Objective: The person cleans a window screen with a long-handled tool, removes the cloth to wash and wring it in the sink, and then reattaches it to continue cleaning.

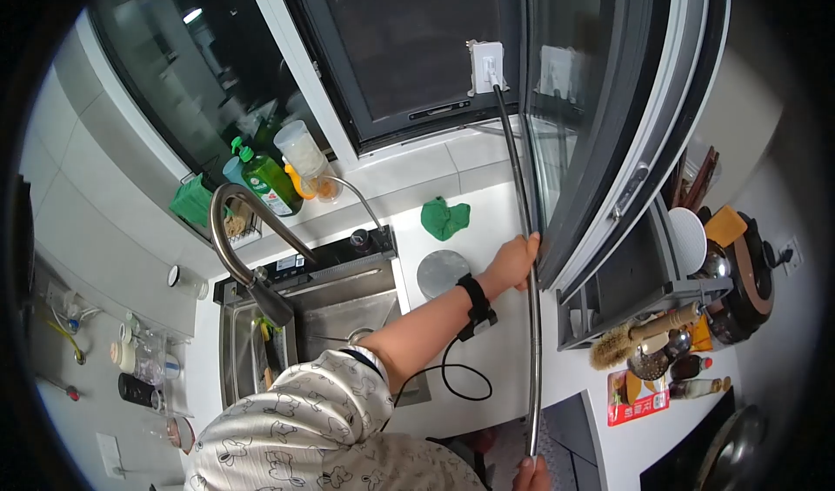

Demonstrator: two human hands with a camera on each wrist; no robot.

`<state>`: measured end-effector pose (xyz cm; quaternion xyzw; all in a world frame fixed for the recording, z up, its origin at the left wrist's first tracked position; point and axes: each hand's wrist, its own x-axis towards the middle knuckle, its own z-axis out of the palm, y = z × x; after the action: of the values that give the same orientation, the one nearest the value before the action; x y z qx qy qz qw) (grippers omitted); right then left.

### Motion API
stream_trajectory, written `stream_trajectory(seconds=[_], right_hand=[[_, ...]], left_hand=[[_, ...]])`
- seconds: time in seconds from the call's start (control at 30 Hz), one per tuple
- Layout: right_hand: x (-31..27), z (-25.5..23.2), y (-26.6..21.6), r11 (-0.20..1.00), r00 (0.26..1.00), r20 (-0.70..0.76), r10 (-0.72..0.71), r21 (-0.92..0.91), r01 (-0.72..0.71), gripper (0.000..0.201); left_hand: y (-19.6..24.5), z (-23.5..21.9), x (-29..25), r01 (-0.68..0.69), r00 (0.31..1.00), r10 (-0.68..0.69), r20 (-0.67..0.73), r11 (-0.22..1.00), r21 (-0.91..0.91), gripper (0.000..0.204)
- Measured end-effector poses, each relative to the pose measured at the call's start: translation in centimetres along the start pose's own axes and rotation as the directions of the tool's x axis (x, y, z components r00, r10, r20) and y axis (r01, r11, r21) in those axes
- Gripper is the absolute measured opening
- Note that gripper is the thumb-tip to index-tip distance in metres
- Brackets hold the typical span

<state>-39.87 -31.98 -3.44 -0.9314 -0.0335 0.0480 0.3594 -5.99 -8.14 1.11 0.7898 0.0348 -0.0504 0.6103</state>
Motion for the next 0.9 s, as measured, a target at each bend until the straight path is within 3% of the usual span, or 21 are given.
stream_trajectory(seconds=[0.03, 0.1, 0.2, 0.33, 0.4, 0.63, 0.67, 0.7, 0.8, 0.83, 0.9], right_hand=[[-0.3, -0.3, 0.1, 1.000, 1.000, -0.001, -0.001, -0.001, 0.001, 0.038], [0.8, -3.3, -5.8, 0.959, 0.988, 0.092, 0.124, 0.244, -0.143, 0.039], [0.3, -3.2, -5.4, 0.975, 0.985, 0.148, 0.088, 0.192, -0.115, 0.038], [-0.5, -4.5, -5.7, 0.981, 0.994, 0.105, -0.012, 0.193, -0.009, 0.038], [-0.9, -5.2, -6.3, 0.966, 0.978, 0.192, 0.076, 0.228, -0.120, 0.038], [-2.0, -5.4, -4.4, 0.976, 0.977, 0.208, 0.039, 0.201, -0.081, 0.038], [-1.9, -5.3, -3.9, 0.970, 0.979, 0.152, 0.133, 0.185, -0.160, 0.037], [-1.7, -5.3, -3.5, 0.956, 0.970, 0.096, 0.223, 0.173, -0.236, 0.037], [-0.6, -6.8, -4.3, 0.968, 0.972, 0.134, 0.191, 0.138, -0.209, 0.037], [-0.5, -5.3, -3.8, 0.984, 0.999, -0.028, 0.033, 0.176, -0.028, 0.040], [-0.1, -3.8, -2.9, 0.981, 1.000, 0.026, 0.012, 0.196, -0.017, 0.041]], left_hand=[[1.2, -0.5, -0.6, 0.063, 0.998, -0.063, 0.016, 0.998, -0.025, 0.052], [1.1, -1.1, -0.9, 0.045, 0.999, -0.044, 0.004, 0.998, -0.046, 0.051], [1.8, -2.4, -2.2, 0.024, 1.000, -0.024, -0.013, 0.998, -0.053, 0.050], [2.0, -3.6, -3.8, 0.064, 0.998, -0.062, 0.029, 0.995, -0.078, 0.049], [1.3, -4.6, -4.9, 0.090, 0.996, -0.088, 0.033, 0.993, -0.075, 0.049], [-0.2, -5.6, -7.5, 0.176, 0.984, -0.175, 0.027, 0.948, -0.264, 0.048], [-0.2, -4.9, -7.0, 0.190, 0.981, -0.195, 0.010, 0.941, -0.280, 0.047], [0.1, -3.8, -6.6, 0.122, 0.991, -0.133, -0.027, 0.961, -0.247, 0.048], [0.2, -2.1, -3.8, 0.028, 0.997, -0.034, -0.066, 0.995, -0.094, 0.051], [0.5, -1.8, -3.2, 0.034, 0.999, -0.036, -0.016, 0.991, -0.131, 0.053], [1.9, -1.2, -2.1, -0.021, 1.000, 0.022, 0.011, 0.993, -0.114, 0.050]])
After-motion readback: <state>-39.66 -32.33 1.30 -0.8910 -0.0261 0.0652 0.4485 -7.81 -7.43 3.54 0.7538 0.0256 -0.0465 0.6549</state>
